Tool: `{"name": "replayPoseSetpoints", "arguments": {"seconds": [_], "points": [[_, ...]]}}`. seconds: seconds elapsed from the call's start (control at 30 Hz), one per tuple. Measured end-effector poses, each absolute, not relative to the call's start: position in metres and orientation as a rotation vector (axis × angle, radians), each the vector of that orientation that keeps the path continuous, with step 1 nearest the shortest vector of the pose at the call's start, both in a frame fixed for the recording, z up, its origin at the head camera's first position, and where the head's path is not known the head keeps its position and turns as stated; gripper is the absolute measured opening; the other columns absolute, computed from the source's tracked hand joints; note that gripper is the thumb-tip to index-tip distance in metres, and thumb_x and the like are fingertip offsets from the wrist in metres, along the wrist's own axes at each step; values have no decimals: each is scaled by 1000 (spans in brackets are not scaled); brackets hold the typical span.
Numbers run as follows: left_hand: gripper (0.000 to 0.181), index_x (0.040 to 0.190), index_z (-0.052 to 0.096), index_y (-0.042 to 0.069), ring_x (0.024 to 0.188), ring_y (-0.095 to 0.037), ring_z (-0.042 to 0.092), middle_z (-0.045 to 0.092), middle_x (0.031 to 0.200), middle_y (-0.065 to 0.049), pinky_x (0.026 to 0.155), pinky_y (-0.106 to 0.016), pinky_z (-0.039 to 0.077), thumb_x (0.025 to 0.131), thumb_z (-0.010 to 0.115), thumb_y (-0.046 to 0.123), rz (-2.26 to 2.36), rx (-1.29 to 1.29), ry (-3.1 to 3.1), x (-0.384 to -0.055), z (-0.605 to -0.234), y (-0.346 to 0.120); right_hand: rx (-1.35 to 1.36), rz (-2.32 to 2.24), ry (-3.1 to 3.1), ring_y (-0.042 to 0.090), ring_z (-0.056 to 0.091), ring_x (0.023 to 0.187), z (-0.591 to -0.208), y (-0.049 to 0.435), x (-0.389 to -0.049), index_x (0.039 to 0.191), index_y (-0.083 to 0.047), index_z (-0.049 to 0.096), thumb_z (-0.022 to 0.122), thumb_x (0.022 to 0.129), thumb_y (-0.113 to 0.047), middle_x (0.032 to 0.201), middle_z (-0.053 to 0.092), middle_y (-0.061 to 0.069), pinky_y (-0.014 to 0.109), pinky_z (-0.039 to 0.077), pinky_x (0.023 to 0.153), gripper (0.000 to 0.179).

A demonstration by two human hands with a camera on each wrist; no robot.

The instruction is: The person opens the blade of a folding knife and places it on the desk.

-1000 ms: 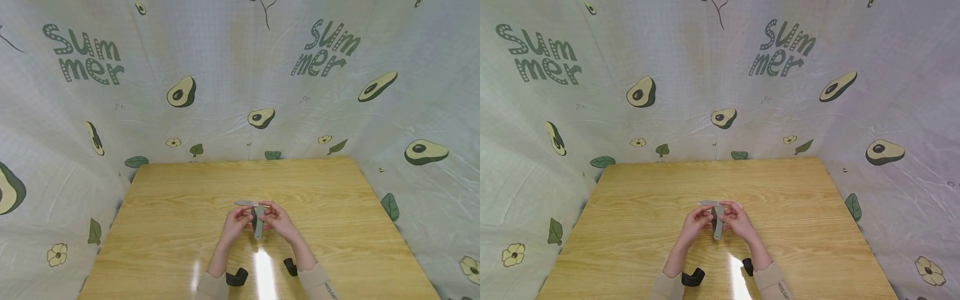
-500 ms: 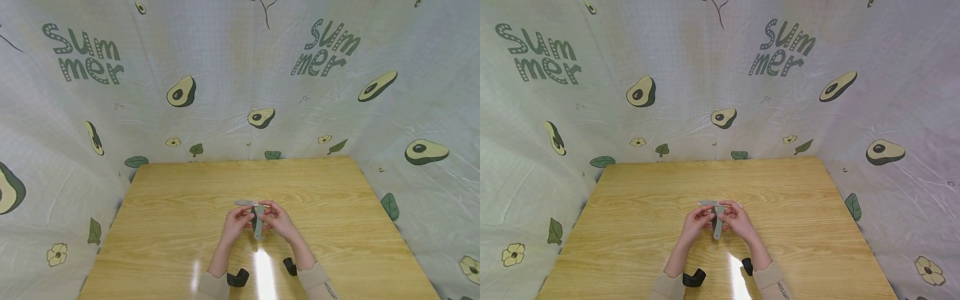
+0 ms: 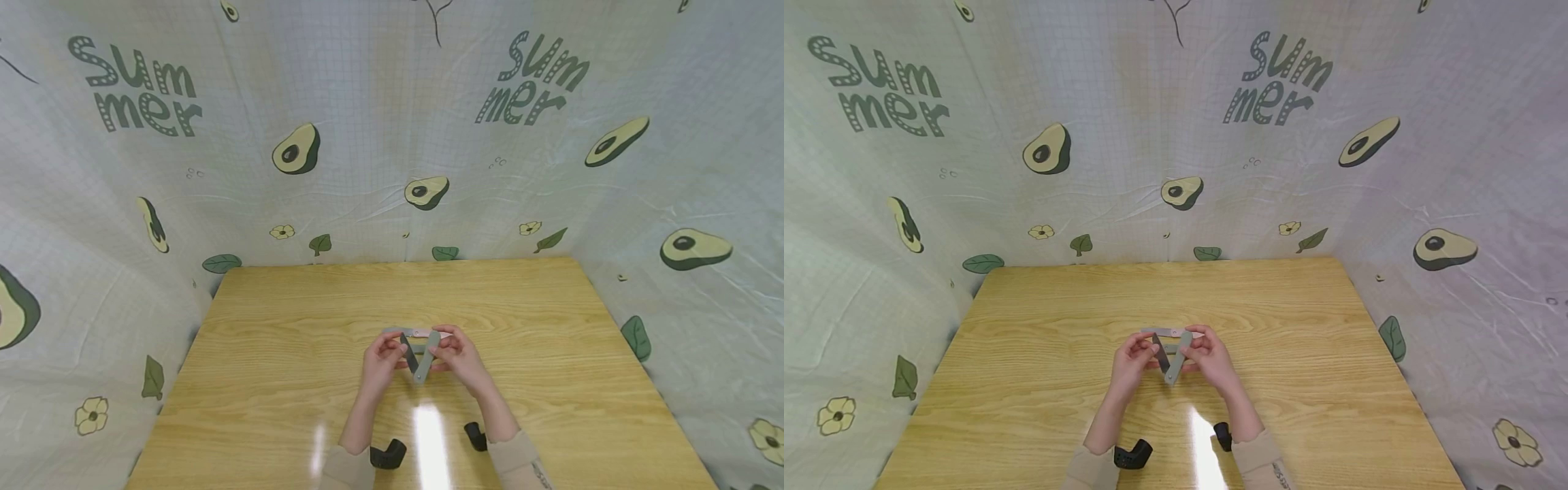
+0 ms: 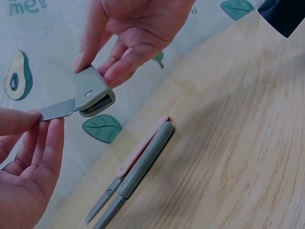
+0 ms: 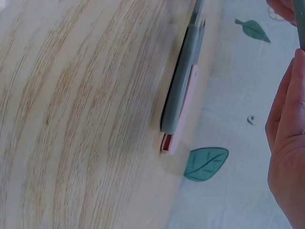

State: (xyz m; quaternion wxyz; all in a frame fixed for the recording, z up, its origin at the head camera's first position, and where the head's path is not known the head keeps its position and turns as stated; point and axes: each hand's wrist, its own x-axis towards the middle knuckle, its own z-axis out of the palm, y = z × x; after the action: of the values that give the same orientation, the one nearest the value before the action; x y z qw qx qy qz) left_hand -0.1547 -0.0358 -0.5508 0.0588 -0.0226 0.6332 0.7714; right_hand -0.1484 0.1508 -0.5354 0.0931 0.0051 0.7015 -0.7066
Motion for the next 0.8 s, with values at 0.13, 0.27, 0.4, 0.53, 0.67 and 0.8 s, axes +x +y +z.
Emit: {"name": "replayPoseSetpoints", "arguments": {"seconds": [0.13,0.27,0.4,0.53,0.67,0.8], "points": [[35,123,53,-13,73,-11,62,54,87,-4,67,-35,62,91,63,-5,2402,-125,1892,-154,-550,-37,62,-2163,2045,15,66,79,-535,152,-149,133,0,46,62,92,3,89,54,4,55,58,79,44],[36,124,52,-12,74,-12,61,53,87,-3,66,-32,62,91,62,-5,2463,-190,1861,-153,-548,-37,135,-2241,1985,14,65,79,-535,152,-149,131,0,45,61,91,6,88,53,3,41,61,75,44],[35,124,52,-12,76,-12,62,52,88,-4,66,-32,62,91,61,-5,2509,-255,1836,-154,-547,-36,185,-2294,1943,14,64,79,-534,151,-148,130,0,43,59,91,9,86,52,3,38,61,76,43],[34,123,52,-11,75,-12,63,52,88,-4,65,-30,62,91,61,-6,2562,-296,1798,-154,-547,-36,217,-2332,1935,15,65,79,-534,151,-148,128,-1,43,58,92,8,86,54,4,39,61,77,40],[32,122,50,-11,77,-12,63,51,88,-4,66,-30,62,92,60,-6,2624,-309,1756,-153,-546,-35,242,-2386,1917,17,66,79,-533,150,-147,127,-2,41,57,93,7,86,54,4,38,61,78,39],[30,120,49,-10,79,-13,61,51,88,-4,67,-30,62,92,59,-7,2708,-324,1706,-152,-544,-34,263,-2484,1861,16,66,81,-533,148,-145,125,-5,39,56,94,7,87,53,4,36,61,80,38]]}}
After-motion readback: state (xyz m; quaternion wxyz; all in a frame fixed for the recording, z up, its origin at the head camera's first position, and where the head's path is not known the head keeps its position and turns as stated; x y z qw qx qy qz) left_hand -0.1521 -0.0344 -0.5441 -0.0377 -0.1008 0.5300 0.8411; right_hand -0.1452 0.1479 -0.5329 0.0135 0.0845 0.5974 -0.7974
